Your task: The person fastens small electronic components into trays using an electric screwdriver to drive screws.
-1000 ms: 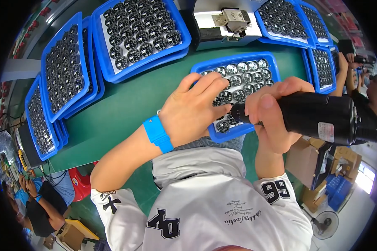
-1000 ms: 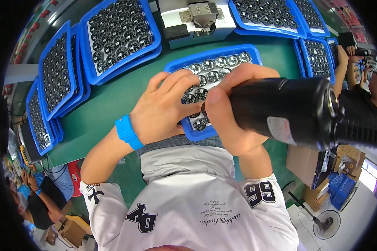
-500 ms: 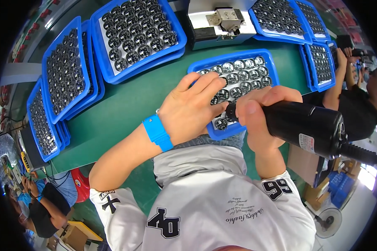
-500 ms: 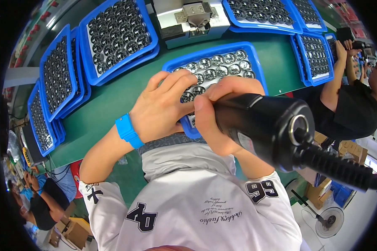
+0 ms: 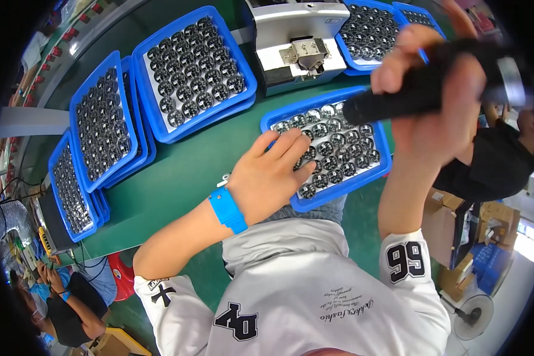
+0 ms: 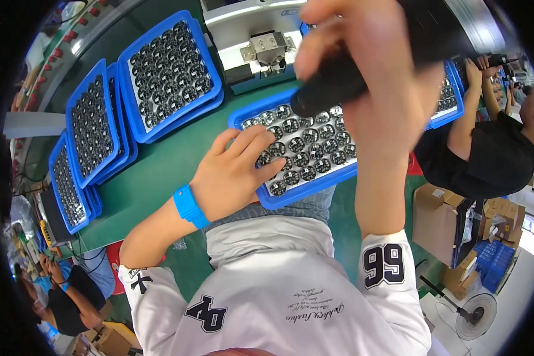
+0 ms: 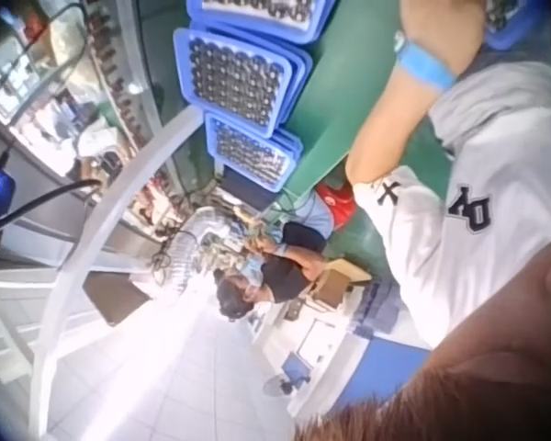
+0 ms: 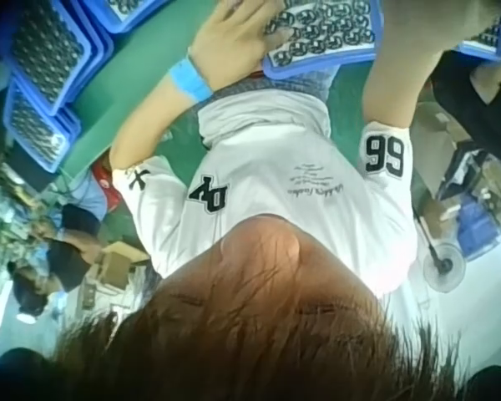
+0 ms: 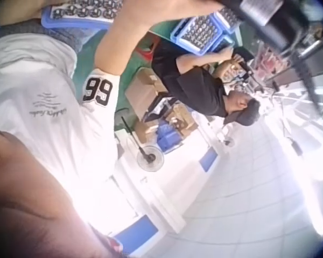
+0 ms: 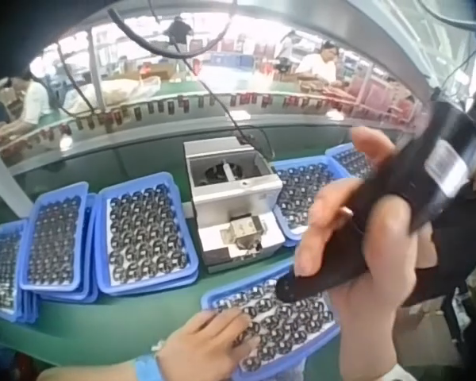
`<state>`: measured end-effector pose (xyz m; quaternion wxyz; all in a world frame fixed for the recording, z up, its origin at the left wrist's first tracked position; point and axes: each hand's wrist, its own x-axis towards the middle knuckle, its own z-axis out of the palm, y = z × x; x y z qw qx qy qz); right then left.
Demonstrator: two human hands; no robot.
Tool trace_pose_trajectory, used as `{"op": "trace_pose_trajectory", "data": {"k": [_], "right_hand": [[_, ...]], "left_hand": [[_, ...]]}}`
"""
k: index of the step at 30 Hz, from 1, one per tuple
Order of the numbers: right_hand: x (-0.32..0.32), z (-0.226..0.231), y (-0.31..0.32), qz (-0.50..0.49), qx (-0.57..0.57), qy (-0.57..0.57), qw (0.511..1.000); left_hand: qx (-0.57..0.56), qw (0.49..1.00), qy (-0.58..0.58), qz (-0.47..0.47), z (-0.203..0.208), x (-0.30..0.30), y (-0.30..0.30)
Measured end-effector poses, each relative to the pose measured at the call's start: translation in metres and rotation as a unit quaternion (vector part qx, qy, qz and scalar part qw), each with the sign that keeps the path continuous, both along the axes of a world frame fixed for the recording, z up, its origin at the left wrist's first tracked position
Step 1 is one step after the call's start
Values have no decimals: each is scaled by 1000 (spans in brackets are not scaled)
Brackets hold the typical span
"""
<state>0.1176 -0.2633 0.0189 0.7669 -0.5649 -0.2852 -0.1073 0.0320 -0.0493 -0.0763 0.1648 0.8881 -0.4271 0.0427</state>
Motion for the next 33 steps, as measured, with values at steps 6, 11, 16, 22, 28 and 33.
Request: {"op": "trace_pose_trajectory", "data": {"k": [6, 11, 16, 22, 28, 33], "right_hand": [[57, 13, 57, -6, 175, 24, 984], [62, 15, 69, -133, -29, 34, 990], [55, 12, 67, -141, -55, 50, 987], [-8, -11, 18, -118, -31, 33, 992], [-65, -32, -7, -149, 43, 73, 985], [-74, -50, -7, -174, 32, 43, 983]], "left_hand": [[-27, 999, -16, 16, 4, -1, -3], [-7, 1000, -17, 11, 4, -2, -4], [-5, 1000, -4, 16, 6, -4, -3], [-8, 1000, -27, 13, 2, -10, 0], [22, 999, -3, -29, 20, 0, -11], [57, 996, -64, -36, 10, 3, -23]]}}
